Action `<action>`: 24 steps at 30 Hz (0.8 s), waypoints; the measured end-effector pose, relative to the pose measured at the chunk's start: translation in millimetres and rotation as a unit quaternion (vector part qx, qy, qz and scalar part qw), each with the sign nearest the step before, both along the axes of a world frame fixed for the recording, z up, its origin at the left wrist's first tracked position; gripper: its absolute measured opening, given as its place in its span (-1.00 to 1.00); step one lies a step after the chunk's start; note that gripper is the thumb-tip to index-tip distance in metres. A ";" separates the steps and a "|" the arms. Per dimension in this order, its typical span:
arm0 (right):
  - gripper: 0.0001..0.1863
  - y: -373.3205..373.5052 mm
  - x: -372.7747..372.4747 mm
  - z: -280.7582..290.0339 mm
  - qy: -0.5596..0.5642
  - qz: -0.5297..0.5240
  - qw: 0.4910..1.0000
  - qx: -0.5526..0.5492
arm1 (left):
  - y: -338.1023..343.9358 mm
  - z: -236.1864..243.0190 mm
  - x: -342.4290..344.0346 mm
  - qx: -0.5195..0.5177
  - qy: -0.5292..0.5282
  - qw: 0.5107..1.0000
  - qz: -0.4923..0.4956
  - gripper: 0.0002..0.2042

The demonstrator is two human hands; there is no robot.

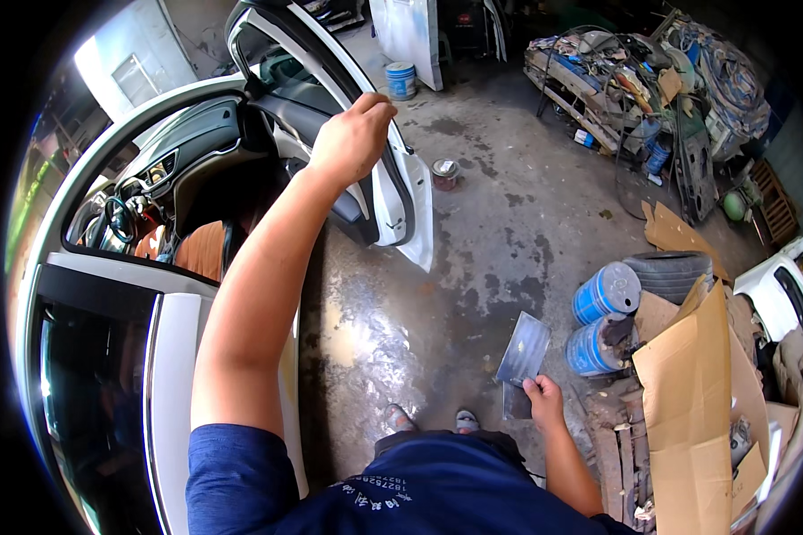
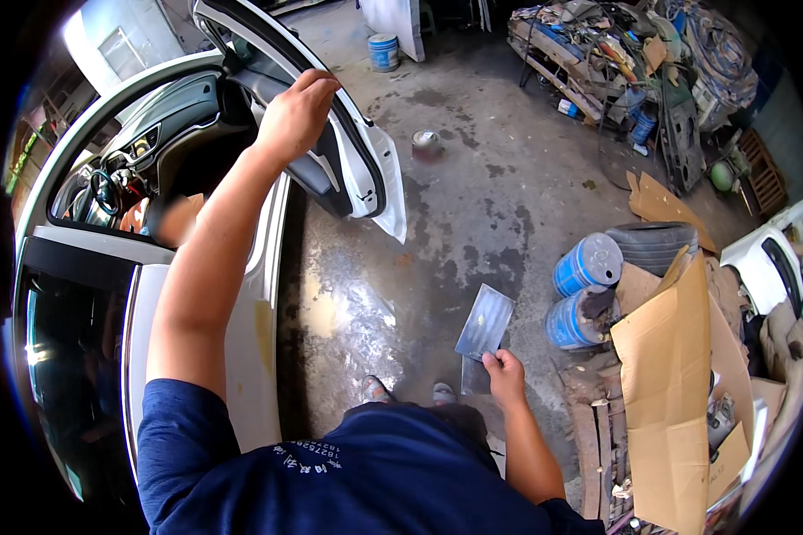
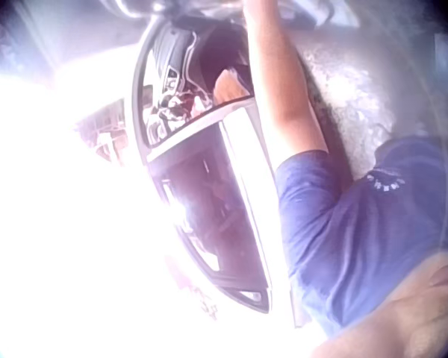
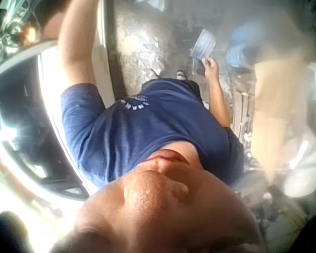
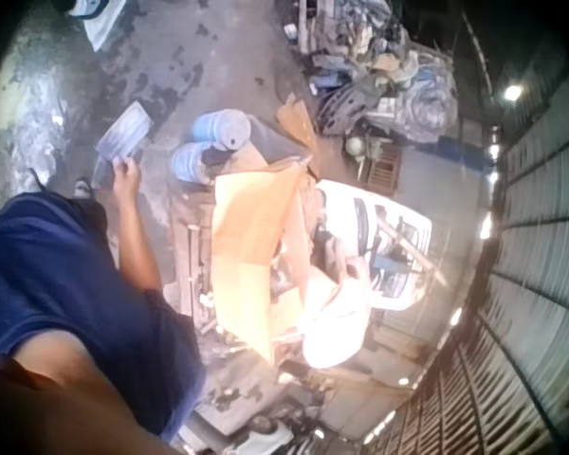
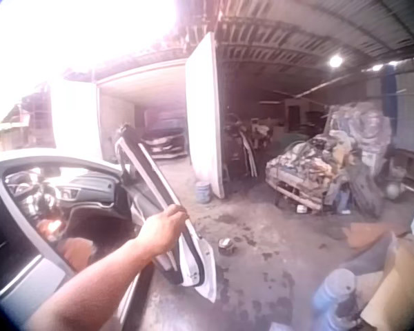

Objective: The person applies a yellowish body filler to the side panel of a white car using a putty knife, spreading it over several spots. The person then closes the car door and briefly handles a sanding block.

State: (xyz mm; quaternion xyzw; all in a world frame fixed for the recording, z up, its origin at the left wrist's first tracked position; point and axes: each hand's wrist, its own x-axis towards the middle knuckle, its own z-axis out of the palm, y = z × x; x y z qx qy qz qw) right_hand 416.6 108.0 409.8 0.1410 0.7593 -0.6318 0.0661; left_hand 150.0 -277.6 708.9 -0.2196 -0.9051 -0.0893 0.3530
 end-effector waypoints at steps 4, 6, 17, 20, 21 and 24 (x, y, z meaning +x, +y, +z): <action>-0.82 -13.7 22.0 -15.7 0.005 -0.032 0.999 -0.007 | -10.8 18.7 -28.8 -0.094 0.021 0.988 0.123 -0.85; -0.81 -14.3 34.1 -17.8 0.011 -0.061 0.998 -0.023 | 1.5 22.5 -31.1 -0.106 -0.019 0.985 0.134 -0.84; -0.78 -33.3 36.2 -17.6 -0.018 -0.057 0.998 -0.032 | -39.2 9.8 15.9 0.019 0.041 0.992 0.116 -0.92; -0.77 -37.4 34.0 -20.1 -0.002 -0.050 0.998 -0.043 | -70.3 -2.5 42.2 0.014 0.125 0.985 0.122 -0.91; -0.77 -36.1 34.3 -21.9 -0.004 -0.047 0.998 -0.049 | -82.2 -4.7 51.0 0.001 0.134 0.982 0.132 -0.91; -0.77 -37.0 30.8 -28.8 -0.004 -0.031 0.999 -0.038 | -119.1 -6.8 78.5 -0.024 0.174 0.973 0.152 -0.86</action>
